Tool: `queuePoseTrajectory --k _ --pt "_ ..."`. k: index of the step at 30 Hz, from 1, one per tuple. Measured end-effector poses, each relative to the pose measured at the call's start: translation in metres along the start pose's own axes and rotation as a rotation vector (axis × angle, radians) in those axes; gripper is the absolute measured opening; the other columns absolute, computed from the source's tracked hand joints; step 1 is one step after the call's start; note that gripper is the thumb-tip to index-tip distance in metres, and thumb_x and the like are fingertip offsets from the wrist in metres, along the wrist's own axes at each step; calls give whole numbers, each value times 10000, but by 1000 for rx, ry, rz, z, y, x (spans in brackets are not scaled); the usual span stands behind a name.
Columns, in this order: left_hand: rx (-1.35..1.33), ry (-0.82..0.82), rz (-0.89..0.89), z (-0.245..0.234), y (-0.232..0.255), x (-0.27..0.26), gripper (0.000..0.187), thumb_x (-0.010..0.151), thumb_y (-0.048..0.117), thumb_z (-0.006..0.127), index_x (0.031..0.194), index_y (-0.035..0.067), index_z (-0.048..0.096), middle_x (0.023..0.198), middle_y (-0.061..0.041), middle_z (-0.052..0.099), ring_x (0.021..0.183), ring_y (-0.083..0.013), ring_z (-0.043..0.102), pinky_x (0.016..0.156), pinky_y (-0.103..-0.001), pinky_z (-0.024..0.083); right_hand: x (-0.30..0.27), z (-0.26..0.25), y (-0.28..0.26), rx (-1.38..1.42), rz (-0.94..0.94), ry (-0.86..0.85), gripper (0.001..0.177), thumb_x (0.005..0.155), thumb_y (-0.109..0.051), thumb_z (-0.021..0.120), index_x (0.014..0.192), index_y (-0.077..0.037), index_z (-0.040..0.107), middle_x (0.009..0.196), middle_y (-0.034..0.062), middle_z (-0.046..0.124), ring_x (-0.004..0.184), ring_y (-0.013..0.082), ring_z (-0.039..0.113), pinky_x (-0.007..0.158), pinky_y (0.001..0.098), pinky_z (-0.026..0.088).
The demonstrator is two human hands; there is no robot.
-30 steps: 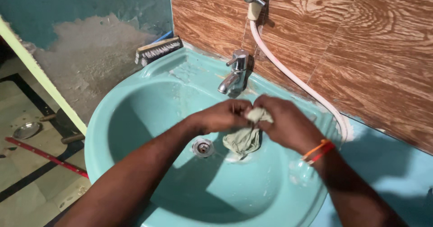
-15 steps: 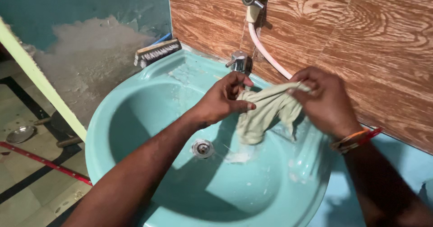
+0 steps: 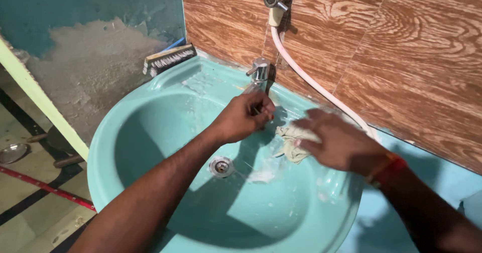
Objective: The person cleans a bathroom sink by scrubbing the basin and the faucet with a cloth while water is running.
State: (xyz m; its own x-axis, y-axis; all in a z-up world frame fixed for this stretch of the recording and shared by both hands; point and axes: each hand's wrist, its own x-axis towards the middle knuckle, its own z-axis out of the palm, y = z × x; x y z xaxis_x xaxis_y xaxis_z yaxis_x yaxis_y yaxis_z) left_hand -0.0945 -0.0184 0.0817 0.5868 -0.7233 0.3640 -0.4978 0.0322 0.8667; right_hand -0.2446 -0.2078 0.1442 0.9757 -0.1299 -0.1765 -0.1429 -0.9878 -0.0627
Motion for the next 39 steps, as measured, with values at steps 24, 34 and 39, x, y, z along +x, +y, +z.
queuePoseTrajectory --k 24,34,39 --pt "792 -706 -465 -24 -52 -9 385 837 407 716 1072 102 733 974 -135 769 852 -297 695 744 -448 540 60 30 26 152 -524 15 534 972 -199 507 1494 -95 538 1721 127 217 1462 347 335 1159 441 307" --pt "791 -697 -367 -25 -53 -8 411 837 435 732 1032 73 731 968 -113 762 866 -260 692 783 -414 532 -15 68 57 -38 -606 179 312 1019 -333 606 1302 -215 664 1595 125 517 1484 250 453 1197 488 256" --pt "814 -690 -424 -29 -43 -10 394 854 428 711 1054 90 733 976 -119 767 848 -282 702 768 -433 540 9 28 60 35 -467 119 516 940 -249 650 1448 -160 622 1634 195 378 1506 338 308 1182 617 97"
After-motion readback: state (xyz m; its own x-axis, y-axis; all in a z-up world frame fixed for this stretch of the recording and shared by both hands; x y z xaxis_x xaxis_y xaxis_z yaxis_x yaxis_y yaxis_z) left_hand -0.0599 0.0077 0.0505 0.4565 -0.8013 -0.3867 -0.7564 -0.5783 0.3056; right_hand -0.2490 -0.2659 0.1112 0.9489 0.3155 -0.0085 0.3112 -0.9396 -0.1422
